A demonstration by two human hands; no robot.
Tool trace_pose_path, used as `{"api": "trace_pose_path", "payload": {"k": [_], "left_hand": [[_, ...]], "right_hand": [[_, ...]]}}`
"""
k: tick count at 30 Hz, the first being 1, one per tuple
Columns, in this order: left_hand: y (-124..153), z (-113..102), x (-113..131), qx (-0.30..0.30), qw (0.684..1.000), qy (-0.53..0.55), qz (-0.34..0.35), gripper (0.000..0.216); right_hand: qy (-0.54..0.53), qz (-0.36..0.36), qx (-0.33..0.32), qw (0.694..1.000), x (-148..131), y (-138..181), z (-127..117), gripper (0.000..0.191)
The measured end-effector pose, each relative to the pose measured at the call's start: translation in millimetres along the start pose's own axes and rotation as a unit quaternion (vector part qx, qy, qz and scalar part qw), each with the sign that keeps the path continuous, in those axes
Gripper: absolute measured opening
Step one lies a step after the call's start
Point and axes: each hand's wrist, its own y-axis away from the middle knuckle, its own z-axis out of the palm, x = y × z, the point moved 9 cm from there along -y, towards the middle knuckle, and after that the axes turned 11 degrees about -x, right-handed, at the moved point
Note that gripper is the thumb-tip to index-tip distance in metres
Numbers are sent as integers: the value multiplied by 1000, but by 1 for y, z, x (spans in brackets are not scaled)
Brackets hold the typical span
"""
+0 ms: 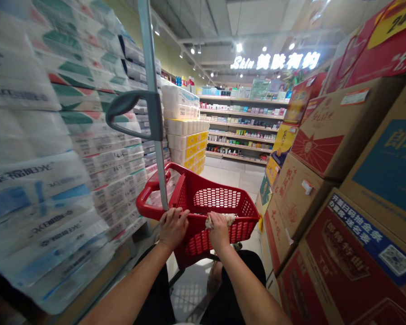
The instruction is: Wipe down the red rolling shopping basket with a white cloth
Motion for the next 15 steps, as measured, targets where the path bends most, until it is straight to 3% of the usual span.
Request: {"api": "trace_pose_path", "payload": {"k": [15], "left_hand": [[1,-7,2,12,1000,-27,9,23]], "right_hand": [[-5,-2,1,1000,-2,2,-1,58]]}}
